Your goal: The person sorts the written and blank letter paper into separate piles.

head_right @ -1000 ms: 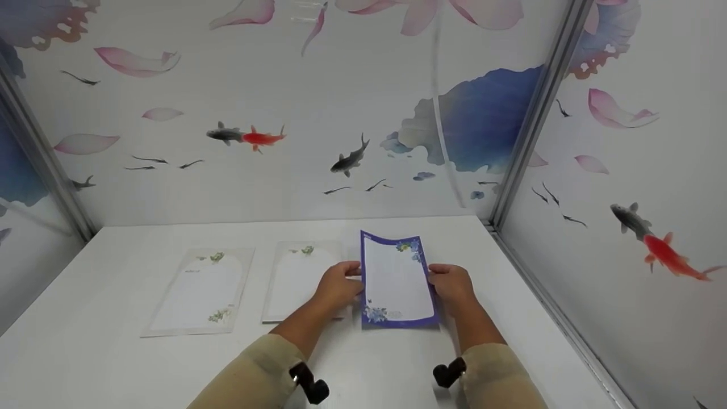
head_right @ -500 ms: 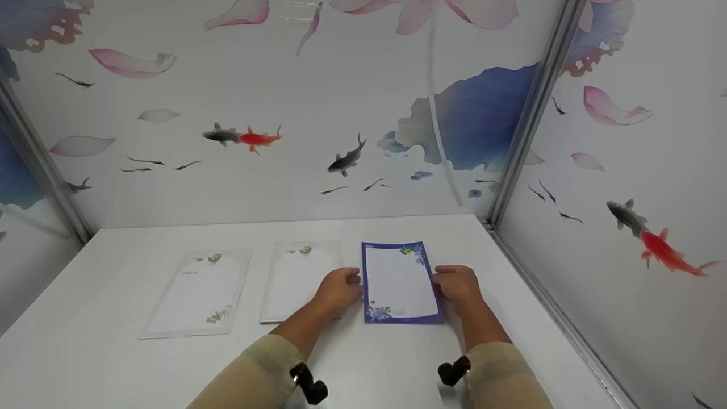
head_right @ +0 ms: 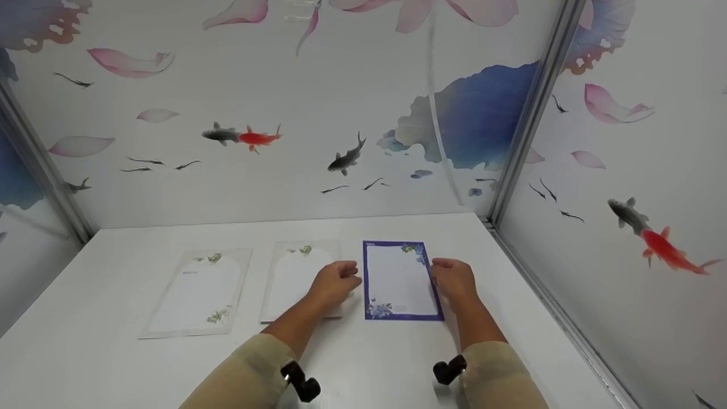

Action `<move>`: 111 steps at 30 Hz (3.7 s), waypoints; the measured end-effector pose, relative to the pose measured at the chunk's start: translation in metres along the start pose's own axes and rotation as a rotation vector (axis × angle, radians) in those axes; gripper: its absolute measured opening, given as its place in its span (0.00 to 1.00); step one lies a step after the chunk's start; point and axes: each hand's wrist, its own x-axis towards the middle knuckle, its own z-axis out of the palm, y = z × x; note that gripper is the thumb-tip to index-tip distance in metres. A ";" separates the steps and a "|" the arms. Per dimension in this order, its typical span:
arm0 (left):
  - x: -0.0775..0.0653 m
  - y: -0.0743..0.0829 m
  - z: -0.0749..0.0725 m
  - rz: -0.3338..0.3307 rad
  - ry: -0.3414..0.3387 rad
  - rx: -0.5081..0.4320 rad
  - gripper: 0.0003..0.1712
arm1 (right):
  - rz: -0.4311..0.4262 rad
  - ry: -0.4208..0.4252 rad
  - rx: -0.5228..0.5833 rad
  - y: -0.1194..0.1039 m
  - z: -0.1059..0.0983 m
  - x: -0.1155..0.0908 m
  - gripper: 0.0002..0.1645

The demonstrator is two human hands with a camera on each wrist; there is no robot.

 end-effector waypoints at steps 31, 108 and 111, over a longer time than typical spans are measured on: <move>0.004 -0.060 -0.138 -0.072 0.228 -0.152 0.32 | -0.090 -0.164 0.163 -0.060 0.138 -0.024 0.27; -0.018 -0.086 -0.143 0.209 -0.201 0.698 0.49 | -0.518 -0.475 -0.710 -0.041 0.165 -0.051 0.42; -0.017 -0.086 -0.142 0.215 -0.179 0.702 0.45 | -0.500 -0.457 -0.677 -0.041 0.166 -0.051 0.38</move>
